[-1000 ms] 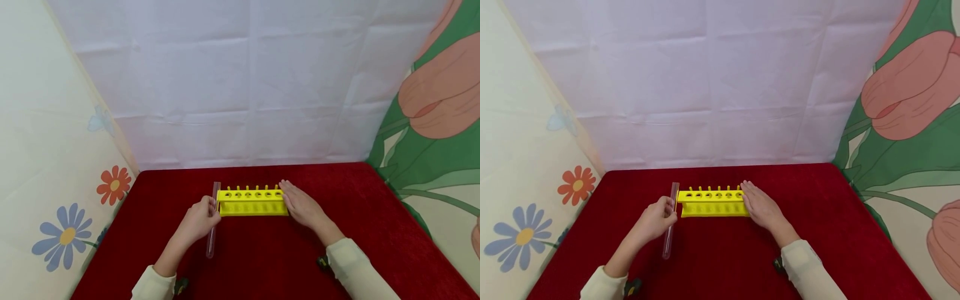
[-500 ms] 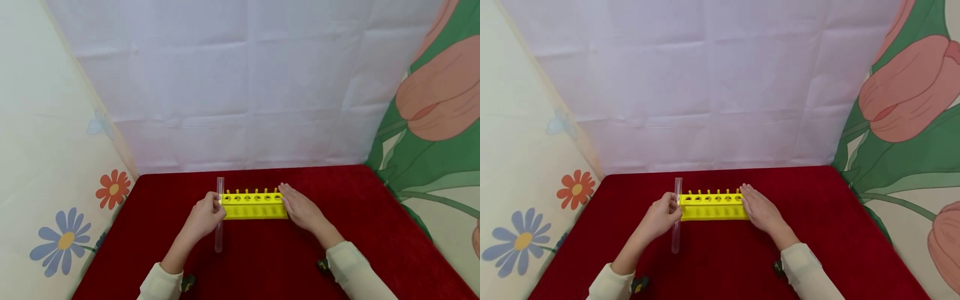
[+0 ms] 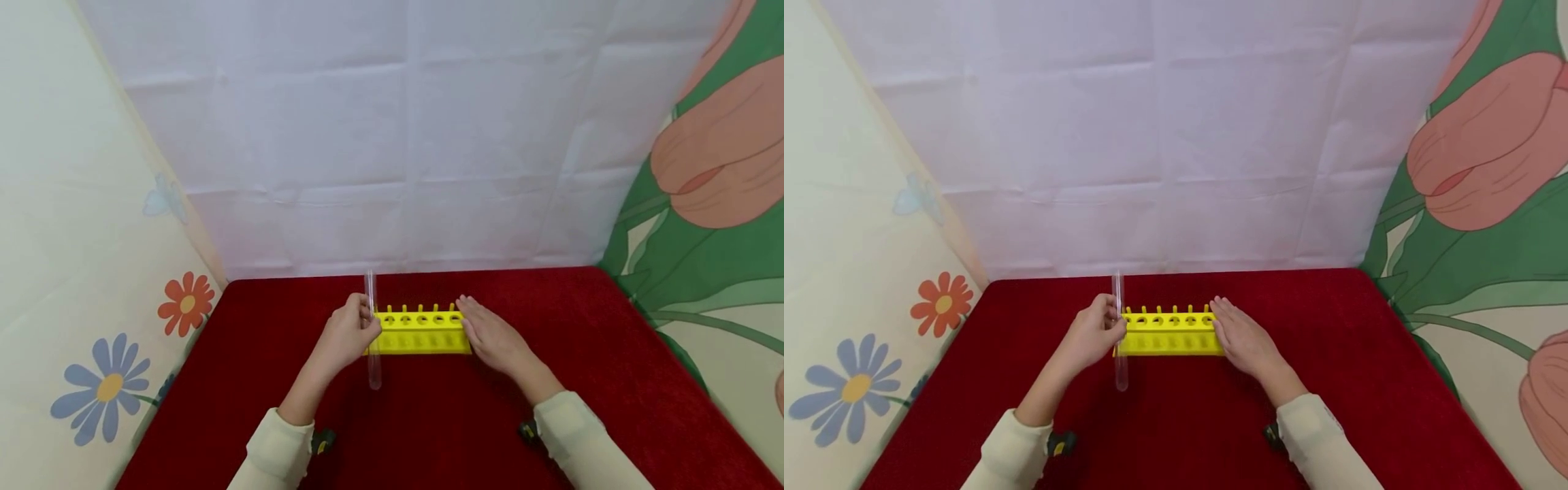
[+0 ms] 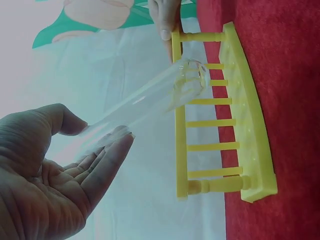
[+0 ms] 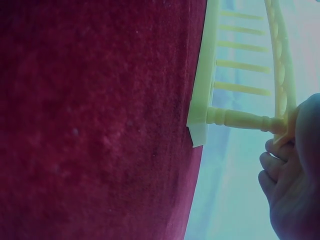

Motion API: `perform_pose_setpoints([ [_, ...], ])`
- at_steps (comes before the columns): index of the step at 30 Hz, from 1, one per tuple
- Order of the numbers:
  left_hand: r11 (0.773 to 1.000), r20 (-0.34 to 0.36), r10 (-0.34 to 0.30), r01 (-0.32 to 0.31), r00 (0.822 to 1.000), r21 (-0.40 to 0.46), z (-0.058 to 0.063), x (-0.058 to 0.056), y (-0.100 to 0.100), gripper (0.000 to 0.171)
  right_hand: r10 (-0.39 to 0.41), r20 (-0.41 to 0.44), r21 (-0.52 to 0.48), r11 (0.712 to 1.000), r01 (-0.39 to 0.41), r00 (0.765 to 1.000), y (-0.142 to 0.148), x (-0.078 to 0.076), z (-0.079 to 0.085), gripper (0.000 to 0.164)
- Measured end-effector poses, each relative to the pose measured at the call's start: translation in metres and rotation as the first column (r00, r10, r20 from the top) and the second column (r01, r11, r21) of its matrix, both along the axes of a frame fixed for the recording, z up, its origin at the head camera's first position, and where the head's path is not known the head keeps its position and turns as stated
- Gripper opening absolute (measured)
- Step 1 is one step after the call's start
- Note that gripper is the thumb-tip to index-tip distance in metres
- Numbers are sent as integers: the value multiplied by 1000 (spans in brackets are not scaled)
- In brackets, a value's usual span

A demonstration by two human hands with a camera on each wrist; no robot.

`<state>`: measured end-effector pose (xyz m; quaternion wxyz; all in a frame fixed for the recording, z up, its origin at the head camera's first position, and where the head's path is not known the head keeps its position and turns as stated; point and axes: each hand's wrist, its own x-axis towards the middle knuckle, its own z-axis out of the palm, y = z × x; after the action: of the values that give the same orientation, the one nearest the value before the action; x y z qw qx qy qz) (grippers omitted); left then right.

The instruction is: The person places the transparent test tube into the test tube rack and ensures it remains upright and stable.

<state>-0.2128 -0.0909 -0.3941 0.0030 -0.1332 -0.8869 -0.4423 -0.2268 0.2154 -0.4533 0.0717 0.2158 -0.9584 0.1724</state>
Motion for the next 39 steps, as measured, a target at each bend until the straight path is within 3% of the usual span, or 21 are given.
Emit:
perform_pose_setpoints([
  [19, 996, 21, -19, 17, 1000, 88, 10, -10, 20, 27, -13, 14, 14, 1000, 13, 1000, 2, -4, 0, 50],
  [39, 986, -38, -43, 49, 998, 159, 15, -21, 36, 29, -10, 21, 20, 1000, 10, 1000, 1, -3, -1, 50],
])
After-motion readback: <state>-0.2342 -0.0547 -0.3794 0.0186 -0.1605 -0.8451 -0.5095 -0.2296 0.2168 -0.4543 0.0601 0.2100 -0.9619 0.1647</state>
